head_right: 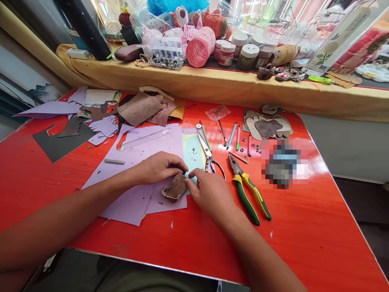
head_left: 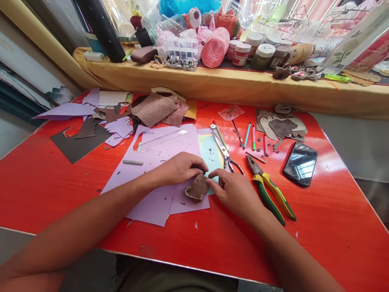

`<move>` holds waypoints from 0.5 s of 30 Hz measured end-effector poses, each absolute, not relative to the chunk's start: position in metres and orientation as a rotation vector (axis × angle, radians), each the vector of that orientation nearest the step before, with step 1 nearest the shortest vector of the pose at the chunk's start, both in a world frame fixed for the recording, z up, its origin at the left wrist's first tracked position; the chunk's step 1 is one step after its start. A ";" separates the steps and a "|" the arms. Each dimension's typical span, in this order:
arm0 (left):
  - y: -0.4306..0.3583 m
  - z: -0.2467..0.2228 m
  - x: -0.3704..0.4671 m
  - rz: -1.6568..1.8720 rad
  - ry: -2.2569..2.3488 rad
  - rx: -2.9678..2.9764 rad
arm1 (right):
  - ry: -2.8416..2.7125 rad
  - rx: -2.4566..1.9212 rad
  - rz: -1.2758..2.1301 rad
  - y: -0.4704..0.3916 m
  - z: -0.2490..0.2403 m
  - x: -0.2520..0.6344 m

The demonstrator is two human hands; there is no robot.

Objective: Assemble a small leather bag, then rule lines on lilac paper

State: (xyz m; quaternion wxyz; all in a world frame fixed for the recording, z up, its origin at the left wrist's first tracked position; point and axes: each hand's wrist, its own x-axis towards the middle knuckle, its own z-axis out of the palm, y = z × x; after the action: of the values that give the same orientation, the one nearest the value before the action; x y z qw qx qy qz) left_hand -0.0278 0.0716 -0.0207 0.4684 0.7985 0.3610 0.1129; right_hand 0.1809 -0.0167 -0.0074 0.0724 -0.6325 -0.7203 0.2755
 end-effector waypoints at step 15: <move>0.069 -0.018 -0.028 0.213 0.818 1.855 | -2.092 -1.825 0.843 -0.017 -0.010 0.179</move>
State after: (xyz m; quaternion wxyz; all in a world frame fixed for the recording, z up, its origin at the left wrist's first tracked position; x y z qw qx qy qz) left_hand -0.0278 0.0694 -0.0175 0.5240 0.7750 0.3417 0.0892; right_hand 0.1792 -0.0174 -0.0101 0.1197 -0.6245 -0.7159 0.2885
